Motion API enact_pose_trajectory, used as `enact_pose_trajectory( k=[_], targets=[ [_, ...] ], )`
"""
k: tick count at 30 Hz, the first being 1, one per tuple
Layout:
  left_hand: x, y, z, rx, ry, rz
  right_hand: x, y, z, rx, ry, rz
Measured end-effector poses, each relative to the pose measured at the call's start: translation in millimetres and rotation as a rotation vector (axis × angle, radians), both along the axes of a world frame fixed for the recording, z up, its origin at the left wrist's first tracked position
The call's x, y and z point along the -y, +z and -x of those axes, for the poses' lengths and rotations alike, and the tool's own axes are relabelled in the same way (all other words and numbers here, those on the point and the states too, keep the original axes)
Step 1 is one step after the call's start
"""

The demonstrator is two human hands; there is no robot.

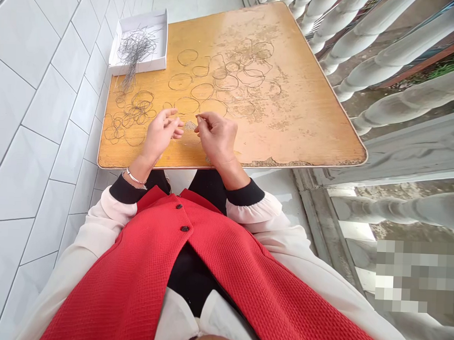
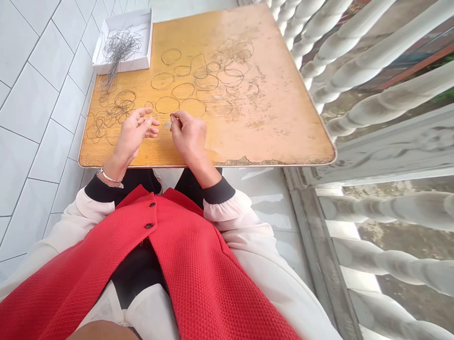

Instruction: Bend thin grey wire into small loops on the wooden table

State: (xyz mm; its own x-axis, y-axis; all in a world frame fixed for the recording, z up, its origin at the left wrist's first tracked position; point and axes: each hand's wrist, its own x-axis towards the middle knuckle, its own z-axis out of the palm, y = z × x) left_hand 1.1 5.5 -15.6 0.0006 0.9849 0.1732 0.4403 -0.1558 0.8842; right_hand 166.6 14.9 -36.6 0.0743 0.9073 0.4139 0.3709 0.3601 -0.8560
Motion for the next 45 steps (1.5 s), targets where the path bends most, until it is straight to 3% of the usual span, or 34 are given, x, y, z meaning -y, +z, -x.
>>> enact_pose_trajectory(
  k=[8,14,23,27,36,45],
  targets=[
    [1,1.4,-8,0.1,-0.013,0.077,1,1.5,1,0.033,0.078,0.029],
    [4,16.0,-15,0.207,0.046,0.108,-3,4.6,-2,0.098,0.176,0.014],
    [10,21.1,-19,0.333,0.022,0.155,-6,7.4,0,0.236,0.125,-0.129],
    [12,23.7,-20,0.369,0.01,0.193,-6,8.7,-3,0.185,0.146,-0.108],
    [13,25.5,-16,0.393,-0.074,0.22,-11,18.4,-10,-0.057,0.284,0.168],
    [14,23.8,-17,0.457,-0.054,0.244,-6,15.3,-6,0.005,0.234,0.009]
  ],
)
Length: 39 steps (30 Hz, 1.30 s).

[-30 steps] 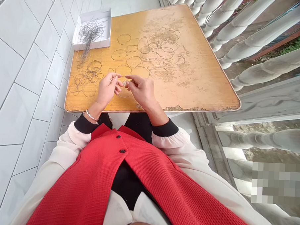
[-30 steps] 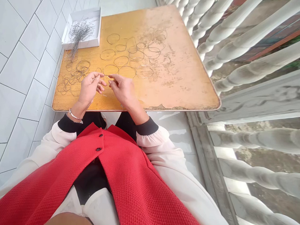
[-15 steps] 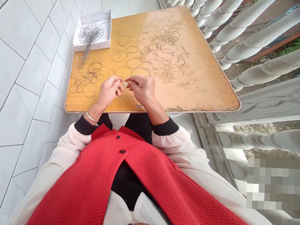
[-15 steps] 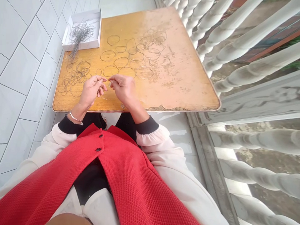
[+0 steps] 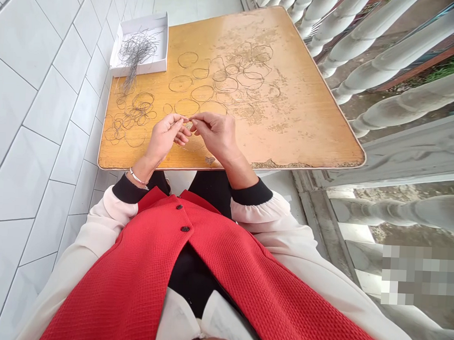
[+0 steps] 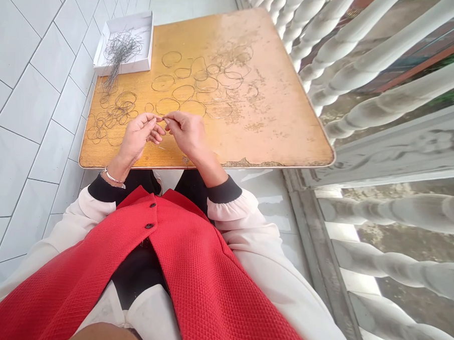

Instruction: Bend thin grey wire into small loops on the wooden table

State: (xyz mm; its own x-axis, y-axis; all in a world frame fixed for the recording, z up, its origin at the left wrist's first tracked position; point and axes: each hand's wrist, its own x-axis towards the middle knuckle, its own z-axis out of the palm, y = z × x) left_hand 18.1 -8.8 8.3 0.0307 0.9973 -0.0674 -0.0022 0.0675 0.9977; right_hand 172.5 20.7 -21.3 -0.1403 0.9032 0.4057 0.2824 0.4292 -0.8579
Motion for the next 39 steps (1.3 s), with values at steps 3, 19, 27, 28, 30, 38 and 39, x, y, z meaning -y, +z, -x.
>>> enact_pose_trajectory(
  k=[3,19,27,28,30,38,39],
  targets=[
    [1,-0.2,2,0.047,0.004,0.012,2,2.7,3,-0.082,-0.005,0.048],
    [-1,3.9,5,0.154,-0.044,0.047,11,12.6,9,-0.38,0.093,0.305],
    [3,5.9,2,0.028,-0.003,0.013,9,6.4,12,-0.305,0.06,0.262],
    [3,5.6,2,0.018,0.006,0.007,8,6.8,12,-0.293,0.055,0.251],
    [3,4.8,2,0.007,0.039,-0.004,8,8.3,9,-0.274,0.05,0.235],
    [-1,2.4,3,0.031,0.183,-0.022,16,7.0,-20,-0.451,0.037,0.333],
    [-1,2.1,3,0.029,0.194,-0.02,19,5.9,-21,-0.444,0.035,0.312]
  ],
)
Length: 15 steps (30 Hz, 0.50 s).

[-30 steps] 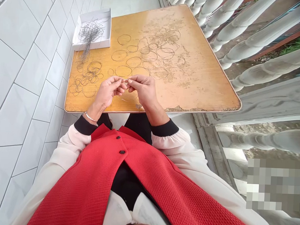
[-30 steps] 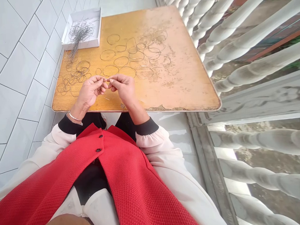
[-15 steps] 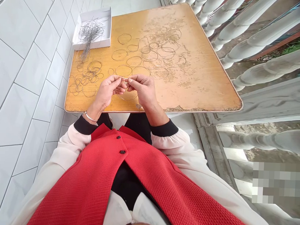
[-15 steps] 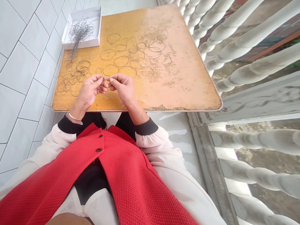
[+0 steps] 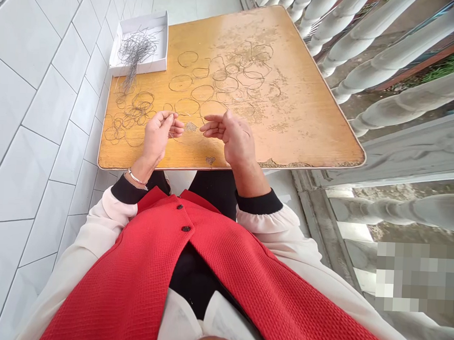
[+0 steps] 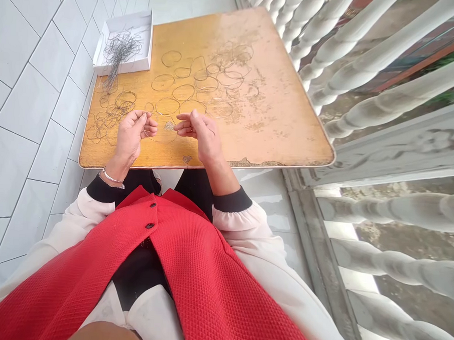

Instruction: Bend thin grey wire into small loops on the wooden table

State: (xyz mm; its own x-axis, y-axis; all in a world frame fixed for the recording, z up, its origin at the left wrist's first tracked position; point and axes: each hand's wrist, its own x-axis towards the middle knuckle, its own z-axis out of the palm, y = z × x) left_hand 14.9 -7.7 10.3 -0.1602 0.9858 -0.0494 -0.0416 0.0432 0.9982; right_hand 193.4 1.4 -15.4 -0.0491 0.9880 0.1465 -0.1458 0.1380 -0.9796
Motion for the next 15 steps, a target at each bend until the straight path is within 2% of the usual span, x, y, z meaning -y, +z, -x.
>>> enact_pose_trajectory(
  k=[4,11,15],
  targets=[
    [1,-1.1,0,-0.005,-0.02,0.009,6,-5.0,4,0.131,-0.062,-0.123],
    [4,10.5,6,-0.081,-0.254,0.026,-3,-9.4,12,0.391,-0.12,-0.237],
    [2,18.2,8,-0.098,-0.345,0.001,-2,-9.1,11,0.509,-0.148,-0.324]
  ],
)
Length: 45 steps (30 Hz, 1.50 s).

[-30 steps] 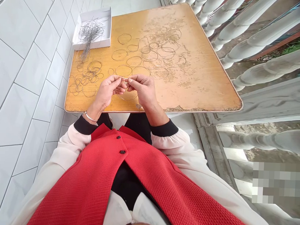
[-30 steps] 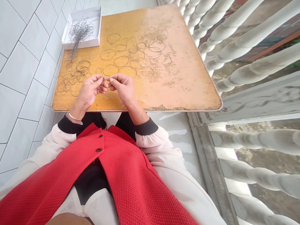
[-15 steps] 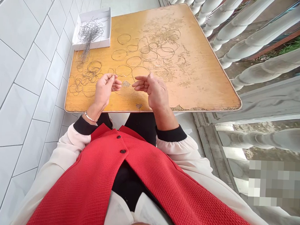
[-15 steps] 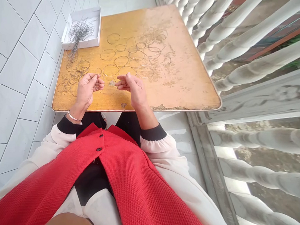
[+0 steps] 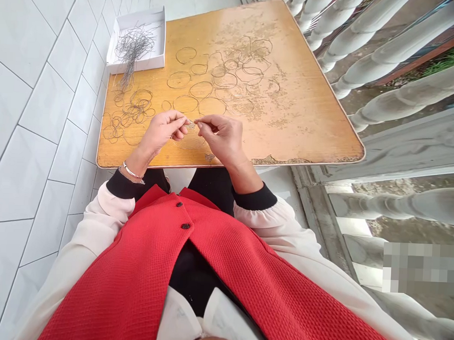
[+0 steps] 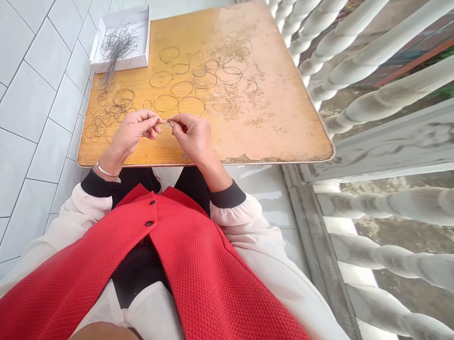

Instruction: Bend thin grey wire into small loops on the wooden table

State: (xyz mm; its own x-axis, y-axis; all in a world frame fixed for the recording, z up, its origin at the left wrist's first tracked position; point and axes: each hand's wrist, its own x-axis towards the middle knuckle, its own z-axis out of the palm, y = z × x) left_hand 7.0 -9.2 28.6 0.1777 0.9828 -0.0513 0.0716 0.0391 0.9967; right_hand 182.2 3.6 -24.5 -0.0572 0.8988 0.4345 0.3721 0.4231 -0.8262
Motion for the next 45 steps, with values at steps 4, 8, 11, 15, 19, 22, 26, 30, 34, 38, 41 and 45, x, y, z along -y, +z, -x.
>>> enact_pose_trajectory(
  k=[4,8,11,15,19,22,26,30,34,38,41,45],
  targets=[
    [-4,-0.8,0,0.042,-0.044,0.021,4,2.7,0,0.041,-0.014,-0.052],
    [-5,-2.7,-3,0.003,-0.019,0.033,8,6.8,1,0.059,0.019,-0.068],
    [-3,-2.8,-7,-0.07,0.037,-0.021,9,7.6,2,0.08,0.03,-0.07],
    [-1,-3.9,-11,-0.115,0.055,-0.099,8,8.1,3,0.103,0.036,-0.063],
    [-2,-5.1,-11,-0.073,0.075,-0.078,8,9.9,2,0.101,0.035,-0.068],
    [-3,-5.0,-12,-0.031,0.103,-0.048,8,9.7,3,0.094,0.022,-0.101],
    [-1,-5.1,-16,-0.002,0.129,-0.015,8,9.0,3,0.126,0.016,-0.12],
    [-1,-5.9,-19,0.03,0.156,-0.019,7,7.7,1,0.166,0.023,-0.141],
    [-3,-5.8,-21,0.021,0.166,-0.014,5,0.9,1,0.179,0.015,-0.193],
    [-4,-8.2,-17,-0.01,0.144,-0.055,2,-7.4,4,0.137,0.016,-0.253],
    [-6,-15.1,-13,-0.049,0.129,-0.116,0,-10.9,6,0.121,0.005,-0.257],
    [-10,-29.8,-7,-0.178,0.118,-0.303,-2,-11.9,7,0.132,-0.024,-0.241]
  ],
)
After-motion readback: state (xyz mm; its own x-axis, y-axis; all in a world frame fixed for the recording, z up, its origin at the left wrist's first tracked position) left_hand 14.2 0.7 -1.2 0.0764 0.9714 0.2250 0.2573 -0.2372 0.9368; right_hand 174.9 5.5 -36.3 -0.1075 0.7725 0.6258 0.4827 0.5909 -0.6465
